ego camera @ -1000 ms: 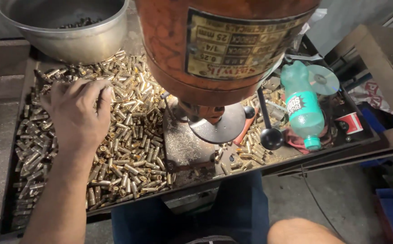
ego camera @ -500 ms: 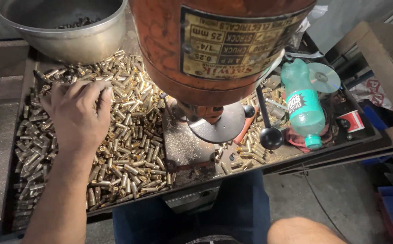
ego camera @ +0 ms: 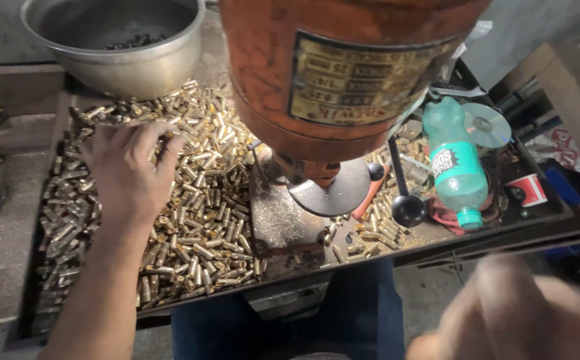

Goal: Polishing or deburring small metal tubes by holding them against a spinning disc.

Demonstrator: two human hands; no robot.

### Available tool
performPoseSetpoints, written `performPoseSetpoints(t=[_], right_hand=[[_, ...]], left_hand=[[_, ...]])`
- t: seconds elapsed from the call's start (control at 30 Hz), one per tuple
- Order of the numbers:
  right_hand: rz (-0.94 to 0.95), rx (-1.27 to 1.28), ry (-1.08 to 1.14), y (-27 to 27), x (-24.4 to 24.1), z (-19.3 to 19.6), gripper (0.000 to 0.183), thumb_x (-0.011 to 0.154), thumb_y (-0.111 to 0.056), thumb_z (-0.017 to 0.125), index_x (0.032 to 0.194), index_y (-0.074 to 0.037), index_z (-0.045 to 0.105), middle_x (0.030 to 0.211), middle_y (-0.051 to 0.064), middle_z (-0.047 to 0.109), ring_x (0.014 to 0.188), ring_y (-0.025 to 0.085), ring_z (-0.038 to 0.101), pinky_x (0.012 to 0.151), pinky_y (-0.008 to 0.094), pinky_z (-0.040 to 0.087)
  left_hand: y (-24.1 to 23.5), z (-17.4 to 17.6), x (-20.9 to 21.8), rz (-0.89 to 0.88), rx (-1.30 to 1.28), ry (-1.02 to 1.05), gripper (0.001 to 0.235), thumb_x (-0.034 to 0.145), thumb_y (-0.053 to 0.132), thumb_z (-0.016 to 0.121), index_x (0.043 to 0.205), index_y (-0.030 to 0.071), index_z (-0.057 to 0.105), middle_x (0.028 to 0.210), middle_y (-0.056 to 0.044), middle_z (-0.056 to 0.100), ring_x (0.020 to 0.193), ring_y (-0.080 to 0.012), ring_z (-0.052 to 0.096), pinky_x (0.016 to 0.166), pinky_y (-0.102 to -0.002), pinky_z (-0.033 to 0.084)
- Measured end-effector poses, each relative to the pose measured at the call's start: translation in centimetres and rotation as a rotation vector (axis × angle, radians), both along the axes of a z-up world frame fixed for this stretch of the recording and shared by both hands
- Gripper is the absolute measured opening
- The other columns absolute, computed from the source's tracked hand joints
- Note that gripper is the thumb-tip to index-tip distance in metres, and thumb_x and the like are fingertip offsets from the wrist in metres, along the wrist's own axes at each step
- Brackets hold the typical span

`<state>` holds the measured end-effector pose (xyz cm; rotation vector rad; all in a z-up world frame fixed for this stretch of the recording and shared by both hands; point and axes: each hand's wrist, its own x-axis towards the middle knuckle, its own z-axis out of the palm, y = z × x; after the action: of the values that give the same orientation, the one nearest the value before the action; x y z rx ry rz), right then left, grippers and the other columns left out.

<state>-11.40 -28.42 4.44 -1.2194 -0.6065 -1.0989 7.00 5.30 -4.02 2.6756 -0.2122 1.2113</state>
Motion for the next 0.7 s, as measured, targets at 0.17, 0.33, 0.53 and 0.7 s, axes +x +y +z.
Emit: performPoseSetpoints(t=[0.17,0.33,0.53,0.7], right_hand=[[0.015,0.048,-0.048,0.7,6.6,0.7,0.025,0.108,-0.026,0.068,0.121,-0.005,0.061,0.105,0.008,0.068,0.09,0.015,0.066,0.08,0.03,0.056],[0.079,0.205,0.248,0.6,7.3,-2.5,0.029,0.11,-0.025,0.071,0.123,-0.001,0.058,0.107,0.012,0.064,0.094,0.019,0.062,0.088,0.04,0.056],[0.256,0.21,0.427,0.6,8.2,-2.7,0.038,0.116,-0.034,0.069,0.121,0.003,0.06,0.098,0.016,0.064,0.091,0.025,0.063,0.087,0.044,0.052],[0.428,0.217,0.473,-0.5,9.4,-4.3,0.058,0.107,-0.047,0.072,0.126,0.007,0.061,0.102,0.018,0.066,0.094,0.027,0.064,0.09,0.043,0.053]], left_hand=[[-3.2,4.9,-3.2,-0.119,-0.371,0.233,0.019,0.097,0.033,0.08,0.102,0.016,0.073,0.096,-0.001,0.076,0.082,-0.018,0.071,0.075,-0.041,0.052],[-8.6,4.4,-6.7,-0.501,-0.844,0.404,0.015,0.094,0.019,0.074,0.108,0.013,0.074,0.1,-0.005,0.082,0.084,-0.0122,0.076,0.069,-0.029,0.063],[-12.2,3.3,-7.0,-0.486,-0.954,0.494,0.023,0.092,0.021,0.075,0.113,0.012,0.077,0.103,-0.007,0.081,0.087,-0.0131,0.079,0.072,-0.03,0.064],[-13.0,2.5,-6.6,-0.452,-0.77,0.387,0.021,0.092,0.026,0.076,0.106,0.012,0.08,0.096,-0.008,0.08,0.085,-0.0207,0.077,0.073,-0.035,0.06]])
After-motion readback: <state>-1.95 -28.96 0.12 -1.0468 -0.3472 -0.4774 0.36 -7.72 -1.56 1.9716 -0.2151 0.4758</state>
